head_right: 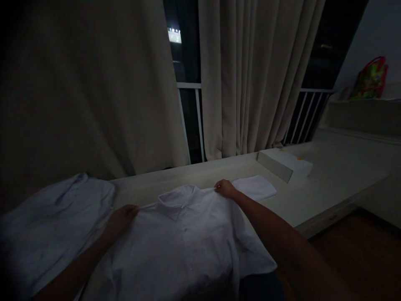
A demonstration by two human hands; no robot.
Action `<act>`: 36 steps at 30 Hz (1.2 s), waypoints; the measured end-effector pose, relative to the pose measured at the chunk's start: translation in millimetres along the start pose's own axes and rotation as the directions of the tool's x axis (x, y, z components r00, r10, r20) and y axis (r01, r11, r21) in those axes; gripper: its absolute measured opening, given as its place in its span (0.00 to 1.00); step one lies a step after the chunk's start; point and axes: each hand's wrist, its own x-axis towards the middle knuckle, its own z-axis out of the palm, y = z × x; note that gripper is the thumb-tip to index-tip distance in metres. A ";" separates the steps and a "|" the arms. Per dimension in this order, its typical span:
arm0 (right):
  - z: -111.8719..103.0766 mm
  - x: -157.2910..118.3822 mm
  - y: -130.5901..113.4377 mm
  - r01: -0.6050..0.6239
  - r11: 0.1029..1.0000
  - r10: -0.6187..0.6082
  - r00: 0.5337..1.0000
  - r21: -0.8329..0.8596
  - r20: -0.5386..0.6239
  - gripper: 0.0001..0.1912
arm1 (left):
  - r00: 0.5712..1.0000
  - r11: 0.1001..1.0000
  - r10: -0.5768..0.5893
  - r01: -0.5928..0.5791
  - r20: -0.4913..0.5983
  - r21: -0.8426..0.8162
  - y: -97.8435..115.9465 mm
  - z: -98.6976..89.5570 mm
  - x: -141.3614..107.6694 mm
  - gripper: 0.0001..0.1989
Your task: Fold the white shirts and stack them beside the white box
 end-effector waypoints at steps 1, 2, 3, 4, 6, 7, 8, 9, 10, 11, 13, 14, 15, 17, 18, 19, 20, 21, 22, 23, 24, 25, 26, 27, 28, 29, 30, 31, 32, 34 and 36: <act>10.8 4.5 4.7 -0.016 0.999 0.016 1.000 -0.033 0.017 0.10 | 1.000 1.000 -0.020 0.020 0.015 0.021 -3.8 13.1 5.2 0.18; 22.4 8.2 9.7 -0.034 0.997 0.036 0.999 -0.067 0.031 0.10 | 0.999 0.998 -0.042 0.040 0.031 0.045 -7.3 26.9 9.4 0.18; 34.4 11.0 14.8 -0.053 0.993 0.057 0.997 -0.103 0.042 0.11 | 0.997 0.996 -0.064 0.060 0.047 0.068 -10.5 41.2 12.6 0.17; 46.7 13.0 19.9 -0.071 0.988 0.079 0.996 -0.138 0.050 0.11 | 0.995 0.993 -0.084 0.079 0.061 0.090 -13.4 55.5 14.6 0.17; 70.5 15.2 29.2 -0.103 0.973 0.118 0.991 -0.207 0.063 0.12 | 0.989 0.986 -0.117 0.105 0.088 0.126 -17.7 82.2 15.1 0.17; 81.3 15.8 33.0 -0.114 0.964 0.134 0.988 -0.241 0.071 0.11 | 0.986 0.984 -0.129 0.114 0.101 0.140 -18.7 93.7 14.0 0.17; 91.0 16.5 35.8 -0.120 0.955 0.146 0.986 -0.272 0.077 0.11 | 0.984 0.981 -0.140 0.122 0.111 0.154 -18.8 103.5 12.5 0.16; 99.6 17.6 37.5 -0.122 0.946 0.152 0.985 -0.301 0.079 0.11 | 0.983 0.977 -0.148 0.128 0.113 0.169 -17.6 111.6 10.9 0.16; 107.1 19.4 37.7 -0.120 0.938 0.153 0.985 -0.325 0.077 0.12 | 0.983 0.974 -0.151 0.130 0.105 0.183 -14.9 118.0 9.9 0.16; 113.9 22.1 36.3 -0.115 0.932 0.148 0.987 -0.343 0.071 0.14 | 0.985 0.973 -0.147 0.127 0.089 0.194 -10.8 123.2 9.8 0.17; 126.3 30.4 28.5 -0.089 0.930 0.116 0.992 -0.356 0.054 0.18 | 0.993 0.975 -0.110 0.097 0.052 0.199 2.1 131.7 13.7 0.21; 132.6 35.7 22.5 -0.076 0.935 0.095 0.995 -0.346 0.039 0.19 | 0.996 0.979 -0.082 0.072 0.042 0.190 10.3 136.0 17.8 0.22; 139.1 41.4 15.3 -0.069 0.943 0.081 0.996 -0.324 0.025 0.19 | 0.998 0.983 -0.053 0.045 0.043 0.176 19.2 140.9 23.1 0.23; 152.7 53.1 -0.2 -0.083 0.961 0.084 0.996 -0.265 -0.008 0.22 | 0.998 0.989 -0.013 0.003 0.064 0.145 37.1 152.6 35.6 0.26; 159.2 58.7 -7.5 -0.104 0.966 0.102 0.995 -0.236 -0.021 0.26 | 0.997 0.991 -0.004 -0.006 0.077 0.135 45.2 158.8 42.0 0.28; 165.1 63.8 -13.9 -0.135 0.967 0.133 0.991 -0.215 -0.025 0.30 | 0.996 0.992 -0.001 -0.011 0.091 0.129 52.2 164.6 47.9 0.30; 170.0 68.5 -19.0 -0.170 0.964 0.171 0.985 -0.204 -0.015 0.32 | 0.994 0.992 0.002 -0.015 0.108 0.126 57.9 169.8 53.2 0.30; 173.6 72.8 -22.6 -0.203 0.959 0.208 0.978 -0.196 0.002 0.31 | 0.992 0.992 0.005 -0.021 0.128 0.127 62.2 173.7 57.7 0.30; 176.0 76.7 -24.6 -0.230 0.954 0.239 0.971 -0.191 0.024 0.29 | 0.989 0.991 0.008 -0.027 0.148 0.131 65.2 176.3 61.3 0.29; 177.0 80.3 -25.2 -0.247 0.951 0.261 0.964 -0.185 0.053 0.25 | 0.986 0.990 0.011 -0.034 0.167 0.137 66.9 177.3 64.1 0.27; 176.8 83.5 -24.5 -0.250 0.952 0.267 0.960 -0.177 0.082 0.21 | 0.982 0.989 0.014 -0.041 0.187 0.142 67.5 176.9 66.1 0.24; 175.7 86.3 -22.8 -0.241 0.956 0.260 0.960 -0.165 0.107 0.17 | 0.978 0.988 0.016 -0.047 0.207 0.145 67.1 175.1 67.7 0.21; 174.0 88.6 -20.5 -0.222 0.963 0.242 0.962 -0.153 0.126 0.15 | 0.974 0.988 0.020 -0.054 0.227 0.146 66.0 172.3 68.7 0.18; 171.7 90.4 -17.9 -0.202 0.969 0.221 0.966 -0.142 0.137 0.14 | 0.969 0.988 0.025 -0.061 0.247 0.142 64.4 168.5 69.5 0.15; 169.2 91.6 -15.2 -0.184 0.974 0.203 0.968 -0.134 0.144 0.14 | 0.964 0.989 0.031 -0.069 0.264 0.134 62.5 164.2 69.9 0.13; 166.6 92.1 -12.7 -0.170 0.977 0.188 0.971 -0.129 0.147 0.15 | 0.960 0.989 0.037 -0.075 0.277 0.126 60.6 159.5 70.2 0.11; 164.1 92.0 -10.8 -0.157 0.979 0.176 0.973 -0.127 0.149 0.16 | 0.959 0.990 0.042 -0.078 0.281 0.119 58.9 154.6 70.1 0.11; 161.6 91.1 -9.6 -0.144 0.981 0.163 0.975 -0.128 0.152 0.18 | 0.960 0.990 0.046 -0.081 0.277 0.116 57.8 149.8 69.8 0.12; 159.2 89.7 -9.3 -0.127 0.984 0.147 0.976 -0.128 0.159 0.20 | 0.962 0.990 0.052 -0.086 0.268 0.115 57.3 145.2 69.1 0.12; 154.5 85.5 -11.7 -0.080 0.988 0.103 0.978 -0.130 0.182 0.24 | 0.965 0.986 0.084 -0.117 0.249 0.117 58.5 137.1 66.7 0.14; 149.5 80.6 -17.5 -0.018 0.991 0.045 0.978 -0.133 0.204 0.25 | 0.959 0.976 0.148 -0.181 0.241 0.120 61.9 130.4 63.0 0.15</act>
